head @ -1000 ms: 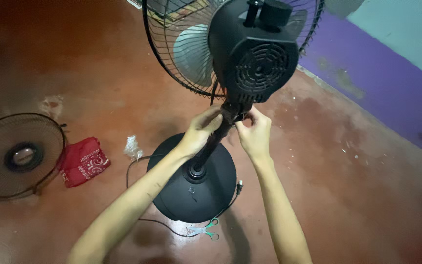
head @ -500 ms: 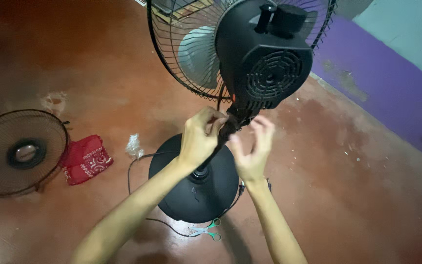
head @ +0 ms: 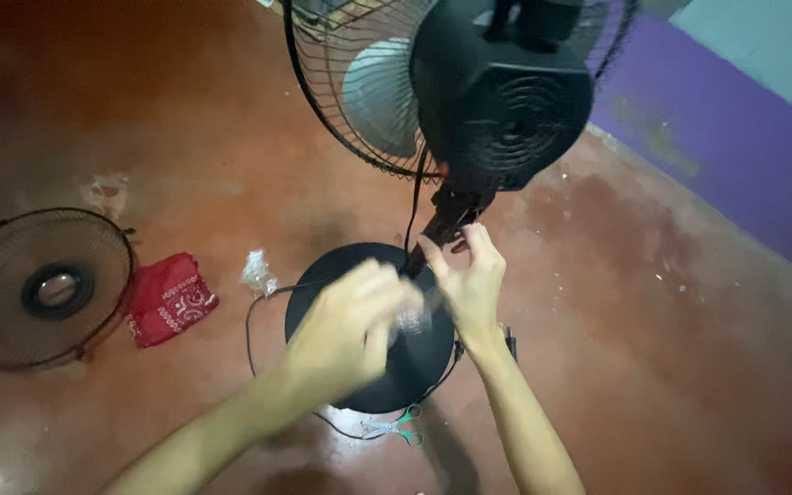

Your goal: The person uses scissors to cut plastic wrap from the fan stand and then uses a screwdriver to tighten screws on the fan neck. The fan head is adjusted during the process.

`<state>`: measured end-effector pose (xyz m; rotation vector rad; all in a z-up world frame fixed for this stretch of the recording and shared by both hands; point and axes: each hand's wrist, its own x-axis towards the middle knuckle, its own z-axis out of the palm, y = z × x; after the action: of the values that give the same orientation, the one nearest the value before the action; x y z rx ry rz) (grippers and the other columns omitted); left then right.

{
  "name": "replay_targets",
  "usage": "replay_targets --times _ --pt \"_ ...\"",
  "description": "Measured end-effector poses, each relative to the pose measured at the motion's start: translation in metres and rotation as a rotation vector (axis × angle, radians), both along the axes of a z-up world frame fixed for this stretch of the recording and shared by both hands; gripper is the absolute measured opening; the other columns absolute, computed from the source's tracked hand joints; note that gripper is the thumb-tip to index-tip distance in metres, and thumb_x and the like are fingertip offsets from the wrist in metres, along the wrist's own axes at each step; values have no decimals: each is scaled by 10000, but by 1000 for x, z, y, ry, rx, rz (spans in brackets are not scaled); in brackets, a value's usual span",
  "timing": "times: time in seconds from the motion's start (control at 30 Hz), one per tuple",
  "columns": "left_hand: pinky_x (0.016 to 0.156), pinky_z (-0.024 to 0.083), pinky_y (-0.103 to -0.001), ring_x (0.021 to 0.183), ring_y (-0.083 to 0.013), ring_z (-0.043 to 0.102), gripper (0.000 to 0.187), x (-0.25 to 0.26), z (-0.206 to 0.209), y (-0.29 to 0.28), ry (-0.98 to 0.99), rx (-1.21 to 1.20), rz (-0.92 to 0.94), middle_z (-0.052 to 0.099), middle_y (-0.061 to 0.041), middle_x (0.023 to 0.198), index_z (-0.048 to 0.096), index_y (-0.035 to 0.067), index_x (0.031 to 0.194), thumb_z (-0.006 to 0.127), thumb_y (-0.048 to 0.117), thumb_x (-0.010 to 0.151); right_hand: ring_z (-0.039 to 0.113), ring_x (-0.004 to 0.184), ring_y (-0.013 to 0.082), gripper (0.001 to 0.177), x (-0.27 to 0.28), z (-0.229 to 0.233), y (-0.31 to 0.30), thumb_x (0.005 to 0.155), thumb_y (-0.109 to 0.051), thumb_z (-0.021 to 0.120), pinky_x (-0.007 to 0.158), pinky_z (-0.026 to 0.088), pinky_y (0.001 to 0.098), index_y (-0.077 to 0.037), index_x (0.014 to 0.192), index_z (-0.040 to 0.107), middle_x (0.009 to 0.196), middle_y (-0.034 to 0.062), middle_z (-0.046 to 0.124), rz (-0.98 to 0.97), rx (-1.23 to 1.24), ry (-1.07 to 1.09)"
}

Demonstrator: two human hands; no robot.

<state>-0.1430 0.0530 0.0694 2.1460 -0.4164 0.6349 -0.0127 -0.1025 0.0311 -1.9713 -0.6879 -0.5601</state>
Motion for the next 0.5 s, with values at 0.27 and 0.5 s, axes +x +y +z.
replay_targets --times 0.27,0.5 --pt "712 580 -345 817 -271 750 104 -15 -42 34 152 -149 76 743 -140 966 736 52 975 720 59 873 636 821 205 249 -12 0 0 858 -122 825 781 519 327 12 987 660 907 103 670 -8 -13 16" --pt "663 572 -478 731 -392 720 230 23 -198 118 390 52 327 703 -222 759 665 -11 1051 715 115 865 671 989 225 415 -32 -17 -3 869 -106 792 852 537 344 19 1216 602 1092 116 677 65 17 32"
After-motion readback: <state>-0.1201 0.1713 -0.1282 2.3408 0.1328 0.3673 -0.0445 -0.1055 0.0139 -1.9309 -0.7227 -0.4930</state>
